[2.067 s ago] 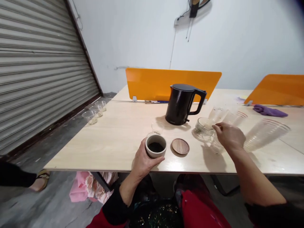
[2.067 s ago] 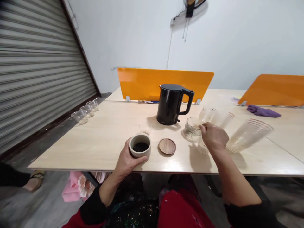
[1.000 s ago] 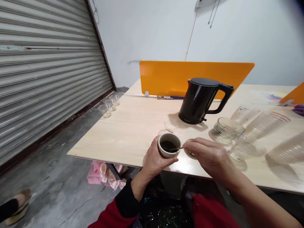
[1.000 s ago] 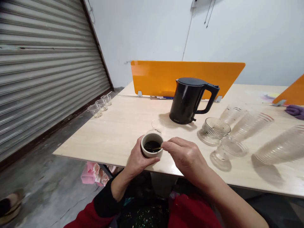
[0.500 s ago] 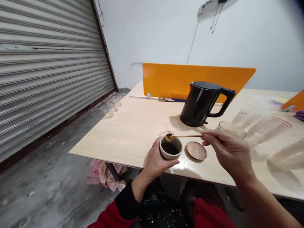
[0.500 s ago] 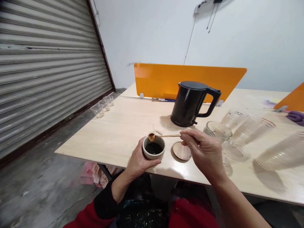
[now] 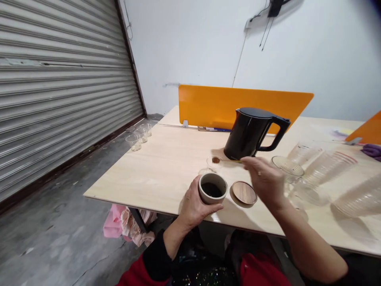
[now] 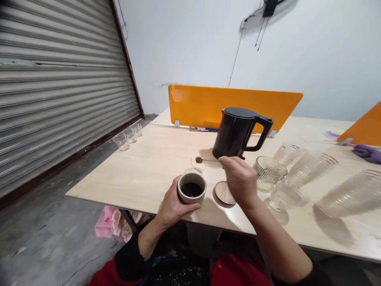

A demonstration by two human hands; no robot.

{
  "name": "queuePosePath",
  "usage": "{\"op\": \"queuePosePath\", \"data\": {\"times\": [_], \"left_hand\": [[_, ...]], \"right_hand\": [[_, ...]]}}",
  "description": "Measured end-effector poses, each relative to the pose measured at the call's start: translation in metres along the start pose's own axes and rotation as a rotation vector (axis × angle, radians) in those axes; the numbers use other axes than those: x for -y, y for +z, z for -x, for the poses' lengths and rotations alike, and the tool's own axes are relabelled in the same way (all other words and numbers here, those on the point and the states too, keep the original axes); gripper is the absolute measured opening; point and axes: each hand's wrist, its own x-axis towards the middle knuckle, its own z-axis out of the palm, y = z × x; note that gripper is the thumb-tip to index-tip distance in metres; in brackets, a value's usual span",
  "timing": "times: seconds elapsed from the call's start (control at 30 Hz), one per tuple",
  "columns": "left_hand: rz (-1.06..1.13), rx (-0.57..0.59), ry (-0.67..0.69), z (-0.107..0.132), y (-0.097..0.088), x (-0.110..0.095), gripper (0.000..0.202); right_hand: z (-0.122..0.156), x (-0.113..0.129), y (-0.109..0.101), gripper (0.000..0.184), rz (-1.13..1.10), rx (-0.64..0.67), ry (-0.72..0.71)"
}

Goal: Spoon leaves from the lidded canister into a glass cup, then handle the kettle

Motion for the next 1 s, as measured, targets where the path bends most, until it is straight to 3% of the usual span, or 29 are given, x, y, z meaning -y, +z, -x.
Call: {"op": "queuePosePath", "data": {"times": [0.1,0.23,0.37,0.5,0.6,0.73,0.87,1.0], "left_hand": [[0.011,-0.001,0.017,0.0,0.0,0.001,0.096],[0.007,0.004,0.023,0.0,0.0,0.002,0.096],[0.002,0.011,0.02,0.0,0.0,0.004,0.096],[0.005,0.016,0.016,0.001,0.001,0.008,0.096],[0.001,0.015,0.005,0.002,0.002,0.01,0.095],[0.0,0.013,0.003,0.002,0.003,0.01,0.094],[0.003,0.004,0.007,0.003,0.004,0.011,0.094],[-0.004,0.011,0.005,0.004,0.003,0.013,0.095]], "right_hand": [[0.005,-0.007,0.017,0.023,0.079,0.09,-0.14],[0.003,-0.009,0.019,0.021,0.059,0.008,-0.126],[-0.002,-0.005,0.002,0.018,0.037,-0.093,-0.021],[-0.003,-0.013,-0.036,0.017,0.121,-0.216,0.127],[0.003,-0.033,-0.074,0.019,0.263,-0.285,0.145],[0.016,-0.08,-0.108,0.024,0.477,-0.201,0.089],[0.027,-0.129,-0.105,0.021,0.626,-0.133,0.063],[0.03,-0.149,-0.087,0.026,0.717,-0.005,0.167]]}}
